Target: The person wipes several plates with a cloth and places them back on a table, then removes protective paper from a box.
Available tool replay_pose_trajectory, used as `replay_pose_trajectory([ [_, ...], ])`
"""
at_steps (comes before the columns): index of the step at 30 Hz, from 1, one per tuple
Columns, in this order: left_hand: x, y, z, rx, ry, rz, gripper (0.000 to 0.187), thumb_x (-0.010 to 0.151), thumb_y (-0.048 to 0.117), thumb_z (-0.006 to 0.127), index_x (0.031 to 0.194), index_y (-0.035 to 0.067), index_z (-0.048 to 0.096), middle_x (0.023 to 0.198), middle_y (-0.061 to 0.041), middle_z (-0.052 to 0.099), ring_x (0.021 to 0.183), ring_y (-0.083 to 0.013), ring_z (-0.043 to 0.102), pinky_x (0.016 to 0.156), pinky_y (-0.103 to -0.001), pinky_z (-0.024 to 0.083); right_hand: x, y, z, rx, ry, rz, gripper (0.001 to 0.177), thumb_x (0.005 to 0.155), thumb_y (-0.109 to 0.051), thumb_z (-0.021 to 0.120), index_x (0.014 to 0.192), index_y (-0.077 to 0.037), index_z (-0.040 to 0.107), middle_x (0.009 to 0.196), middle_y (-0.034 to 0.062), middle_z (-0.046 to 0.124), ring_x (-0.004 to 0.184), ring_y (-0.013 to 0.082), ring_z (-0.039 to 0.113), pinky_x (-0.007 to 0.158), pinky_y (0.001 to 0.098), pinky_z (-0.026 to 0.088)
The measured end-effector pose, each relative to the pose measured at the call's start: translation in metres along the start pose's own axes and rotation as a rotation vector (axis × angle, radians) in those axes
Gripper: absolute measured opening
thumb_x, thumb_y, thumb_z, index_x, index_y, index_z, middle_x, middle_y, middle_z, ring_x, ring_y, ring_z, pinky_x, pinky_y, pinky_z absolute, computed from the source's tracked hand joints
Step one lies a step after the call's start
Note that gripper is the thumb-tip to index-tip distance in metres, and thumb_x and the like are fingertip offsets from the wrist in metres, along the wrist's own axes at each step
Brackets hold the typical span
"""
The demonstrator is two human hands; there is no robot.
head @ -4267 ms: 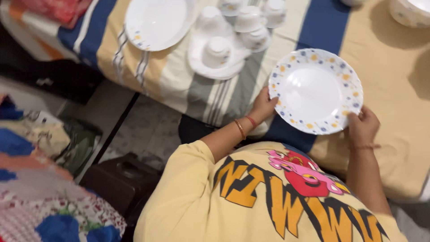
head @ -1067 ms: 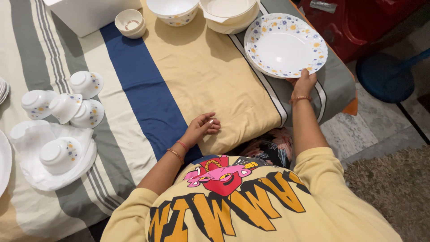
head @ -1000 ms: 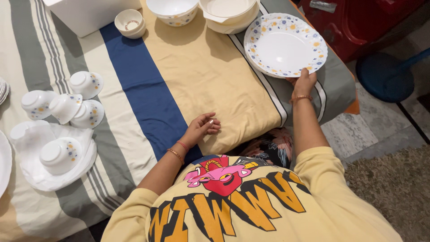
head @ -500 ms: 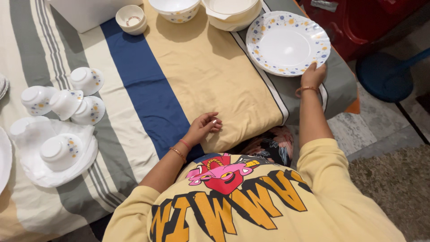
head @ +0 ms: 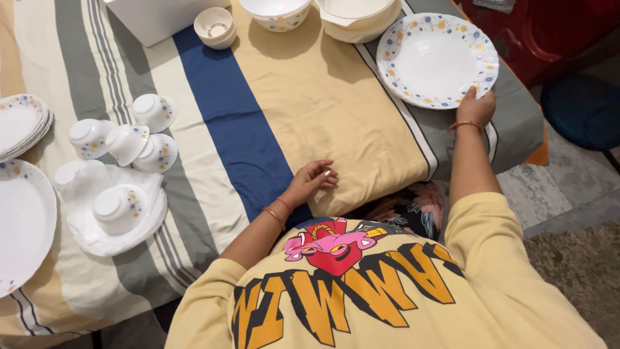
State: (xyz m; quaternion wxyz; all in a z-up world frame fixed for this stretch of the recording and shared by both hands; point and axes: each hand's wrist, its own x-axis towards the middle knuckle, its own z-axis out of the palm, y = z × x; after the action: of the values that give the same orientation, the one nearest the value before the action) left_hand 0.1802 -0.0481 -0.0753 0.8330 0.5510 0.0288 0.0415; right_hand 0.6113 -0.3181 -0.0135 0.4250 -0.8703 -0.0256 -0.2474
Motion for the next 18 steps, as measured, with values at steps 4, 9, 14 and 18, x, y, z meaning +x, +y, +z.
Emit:
replay_pose_trajectory([
  [4, -0.002, 0.002, -0.004, -0.032, -0.032, -0.001, 0.045, 0.107, 0.012, 0.052, 0.149, -0.002, 0.043, 0.126, -0.016, 0.063, 0.111, -0.0217, 0.068, 0.094, -0.033, 0.058, -0.002, -0.004, -0.007, -0.013, -0.049, 0.093, 0.031, 0.096, -0.026, 0.071, 0.105, 0.004, 0.068, 0.106, 0.0231, 0.071, 0.095, 0.0401, 0.07, 0.081, 0.0468, 0.054],
  [9, -0.01, 0.02, -0.013, -0.023, 0.018, -0.037, 0.043, 0.105, 0.012, 0.052, 0.145, 0.0, 0.044, 0.124, -0.015, 0.063, 0.106, -0.0217, 0.07, 0.087, -0.034, 0.061, 0.003, -0.005, -0.016, -0.13, -0.144, 0.119, 0.047, 0.101, -0.038, 0.074, 0.121, 0.004, 0.065, 0.118, 0.0248, 0.07, 0.107, 0.0398, 0.069, 0.093, 0.0457, 0.053],
  [14, -0.024, 0.058, -0.056, 0.429, 0.245, 0.219, 0.034, 0.109, 0.01, 0.058, 0.141, 0.0, 0.06, 0.123, -0.019, 0.072, 0.109, -0.0264, 0.07, 0.094, -0.035, 0.058, -0.042, -0.039, -0.042, -0.298, 0.059, -0.089, 0.103, 0.099, -0.038, 0.078, 0.161, 0.007, 0.009, 0.146, 0.0405, 0.04, 0.129, 0.0538, 0.048, 0.104, 0.06, 0.037],
  [18, -0.034, 0.107, -0.099, 1.285, 0.597, 0.305, 0.037, 0.098, 0.025, 0.068, 0.131, 0.008, 0.066, 0.139, -0.015, 0.061, 0.129, -0.0354, 0.059, 0.111, -0.048, 0.046, -0.099, -0.106, -0.012, -0.127, -0.078, -0.582, 0.098, 0.101, -0.032, 0.077, 0.164, 0.007, 0.012, 0.156, 0.0268, 0.043, 0.148, 0.0427, 0.037, 0.124, 0.0571, 0.026],
])
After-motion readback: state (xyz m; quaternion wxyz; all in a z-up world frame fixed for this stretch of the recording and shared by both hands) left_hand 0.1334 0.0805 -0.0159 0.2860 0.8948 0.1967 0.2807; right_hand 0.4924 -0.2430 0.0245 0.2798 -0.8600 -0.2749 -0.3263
